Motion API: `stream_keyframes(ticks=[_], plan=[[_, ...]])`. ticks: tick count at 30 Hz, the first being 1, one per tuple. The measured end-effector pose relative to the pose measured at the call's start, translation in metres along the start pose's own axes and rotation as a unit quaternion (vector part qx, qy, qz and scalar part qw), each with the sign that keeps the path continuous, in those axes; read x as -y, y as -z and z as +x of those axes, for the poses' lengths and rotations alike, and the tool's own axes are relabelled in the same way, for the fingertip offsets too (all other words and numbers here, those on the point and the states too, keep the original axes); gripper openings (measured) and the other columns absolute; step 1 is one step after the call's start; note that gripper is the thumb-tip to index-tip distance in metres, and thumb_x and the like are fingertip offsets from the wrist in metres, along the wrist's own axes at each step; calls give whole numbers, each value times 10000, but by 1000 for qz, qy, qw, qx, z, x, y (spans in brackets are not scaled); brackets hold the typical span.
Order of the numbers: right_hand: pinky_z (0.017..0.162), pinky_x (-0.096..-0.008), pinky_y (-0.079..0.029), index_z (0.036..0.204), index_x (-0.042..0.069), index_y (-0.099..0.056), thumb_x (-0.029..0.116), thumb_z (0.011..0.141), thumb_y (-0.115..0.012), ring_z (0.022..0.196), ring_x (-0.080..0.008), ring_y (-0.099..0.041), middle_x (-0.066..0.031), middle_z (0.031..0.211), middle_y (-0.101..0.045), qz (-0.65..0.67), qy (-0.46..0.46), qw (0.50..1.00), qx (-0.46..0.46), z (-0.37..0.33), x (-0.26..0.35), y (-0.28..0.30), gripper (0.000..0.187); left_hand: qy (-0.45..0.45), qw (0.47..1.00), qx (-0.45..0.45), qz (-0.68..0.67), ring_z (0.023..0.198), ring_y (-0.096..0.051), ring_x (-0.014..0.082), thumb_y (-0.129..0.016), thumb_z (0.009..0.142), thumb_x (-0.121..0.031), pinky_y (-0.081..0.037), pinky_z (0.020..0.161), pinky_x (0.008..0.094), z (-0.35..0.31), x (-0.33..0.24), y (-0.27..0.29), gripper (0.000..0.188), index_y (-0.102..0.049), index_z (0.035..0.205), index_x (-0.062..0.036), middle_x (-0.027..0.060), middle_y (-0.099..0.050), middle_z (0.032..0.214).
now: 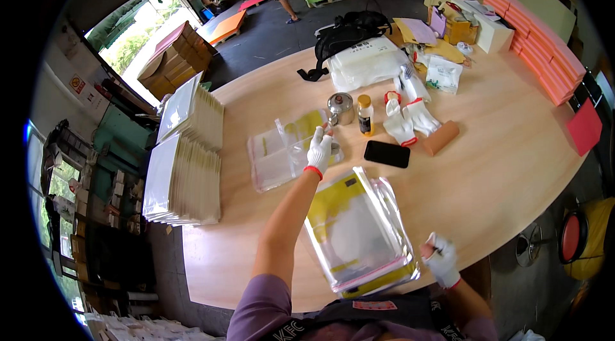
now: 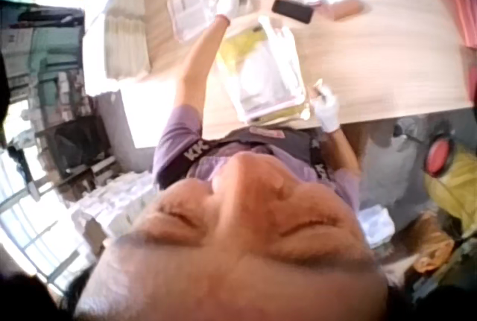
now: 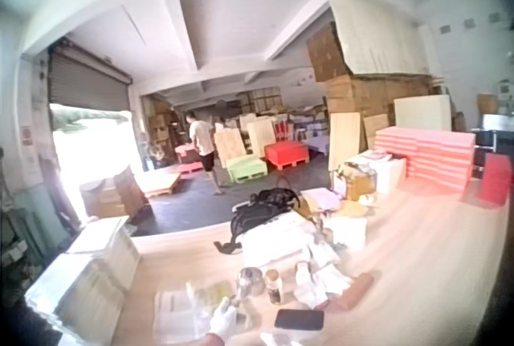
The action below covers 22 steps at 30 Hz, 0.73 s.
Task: The person repeatedly picks up white rectangular sheets of paper and inserts them into clear plastic sleeves. They work at a wooden table, handling the paper and sleeves one by one to create a stack of packaged items.
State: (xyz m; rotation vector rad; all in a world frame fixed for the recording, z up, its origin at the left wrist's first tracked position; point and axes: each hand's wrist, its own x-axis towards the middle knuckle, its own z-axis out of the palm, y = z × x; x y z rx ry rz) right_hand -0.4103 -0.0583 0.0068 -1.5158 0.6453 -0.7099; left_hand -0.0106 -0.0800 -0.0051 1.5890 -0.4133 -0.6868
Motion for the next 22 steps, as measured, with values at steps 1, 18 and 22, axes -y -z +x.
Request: stream_keyframes(ticks=[1, 18, 22], plan=[[486, -208, -314, 690, 33, -562, 52, 798, -629, 535, -54, -410, 1, 588, -495, -49, 35, 998, -1, 7, -2, -4, 128, 5, 1000, -13, -5, 643, -567, 145, -465, 887, -208, -488, 582, 281, 20, 9, -4, 402, -436, 1270, -91, 59, -550, 957], [580, -218, -432, 1052, 60, -594, 144, 865, -565, 649, -58, -519, -14, 744, -603, -93, -90, 981, 148, 113, -11, -21, 207, -15, 984, -60, -170, 527, -421, 65, -496, 915, -265, -387, 495, 224, 106, 62, -29, 180, -503, 828, -107, -32, -461, 640], [602, -222, -444, 1097, 96, -597, 176, 882, -554, 646, -91, -541, -14, 816, -610, -136, 28, 971, 194, 162, 41, -50, 233, -62, 989, -47, -123, 539, -424, 76, -515, 908, -307, -423, 557, 238, 72, 32, -1, 222, -493, 839, -96, -35, -455, 643]])
